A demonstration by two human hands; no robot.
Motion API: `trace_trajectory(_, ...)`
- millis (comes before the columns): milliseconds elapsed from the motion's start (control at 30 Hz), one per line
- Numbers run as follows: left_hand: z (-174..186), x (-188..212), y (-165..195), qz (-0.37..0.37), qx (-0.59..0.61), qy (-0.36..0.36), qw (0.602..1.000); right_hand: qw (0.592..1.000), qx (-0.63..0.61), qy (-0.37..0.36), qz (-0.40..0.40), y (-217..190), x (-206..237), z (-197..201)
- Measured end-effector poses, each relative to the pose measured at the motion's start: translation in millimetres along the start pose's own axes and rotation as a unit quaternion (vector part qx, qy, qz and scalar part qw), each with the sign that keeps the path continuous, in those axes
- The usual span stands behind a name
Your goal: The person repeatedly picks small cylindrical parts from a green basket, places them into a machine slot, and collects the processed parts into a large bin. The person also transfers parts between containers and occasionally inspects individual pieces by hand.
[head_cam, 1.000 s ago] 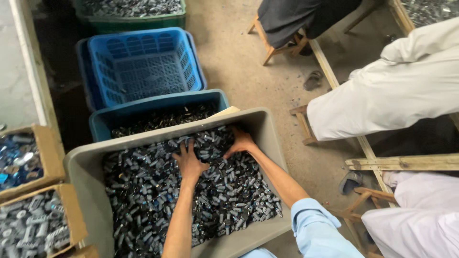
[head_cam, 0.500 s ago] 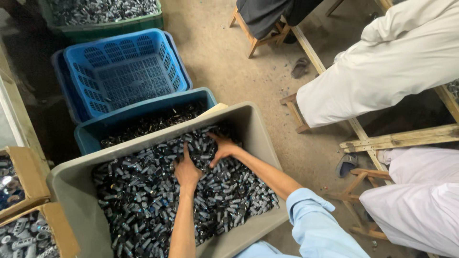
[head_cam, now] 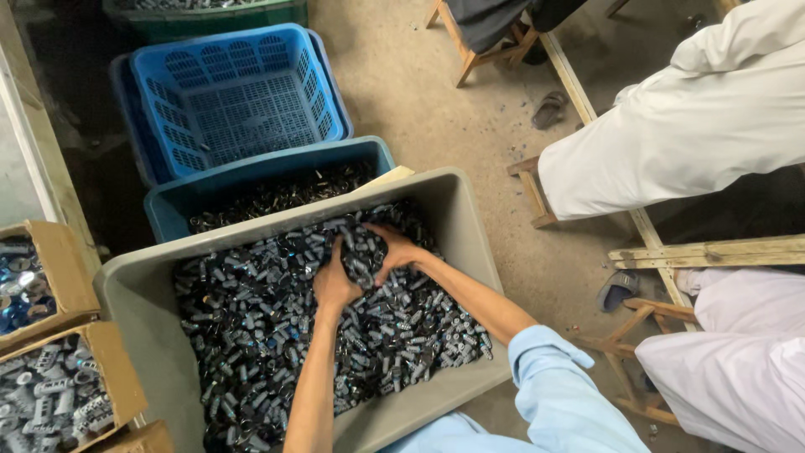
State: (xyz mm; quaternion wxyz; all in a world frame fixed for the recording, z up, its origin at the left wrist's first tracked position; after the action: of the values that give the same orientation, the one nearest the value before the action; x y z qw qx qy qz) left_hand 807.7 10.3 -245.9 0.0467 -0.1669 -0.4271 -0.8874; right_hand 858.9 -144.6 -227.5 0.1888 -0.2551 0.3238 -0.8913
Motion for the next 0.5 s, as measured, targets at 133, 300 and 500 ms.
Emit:
trace_trajectory(133,4.6,1.7,11.0,0.014,0.023,0.009,1.0,0.996,-0.079,0.004,-0.032,-1.0,5.8,3.3)
trace_trajectory(300,13.2,34.3,19.1,-0.06,0.102,0.061,0.991,0.985,-0.172,0.0,-0.012,-16.4,38.0,-4.4)
trace_trajectory(500,20.5,59.2,7.8,0.019,0.155,0.058,0.986,0.947,-0.305,-0.094,-0.038,-40.3,41.3,-25.8)
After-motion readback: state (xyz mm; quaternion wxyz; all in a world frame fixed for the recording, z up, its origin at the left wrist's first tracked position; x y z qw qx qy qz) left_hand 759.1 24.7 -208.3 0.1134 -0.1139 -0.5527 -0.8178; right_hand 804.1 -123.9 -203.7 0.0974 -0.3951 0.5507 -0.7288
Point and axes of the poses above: each hand's wrist, its own x-axis away from the middle knuckle, its own z-axis out of the back of the hand, y = z × x, the point moved 3 cm from there along -x, towards the middle knuckle, and after that the axes turned 8 degrees about x, right-handed, at the moved point
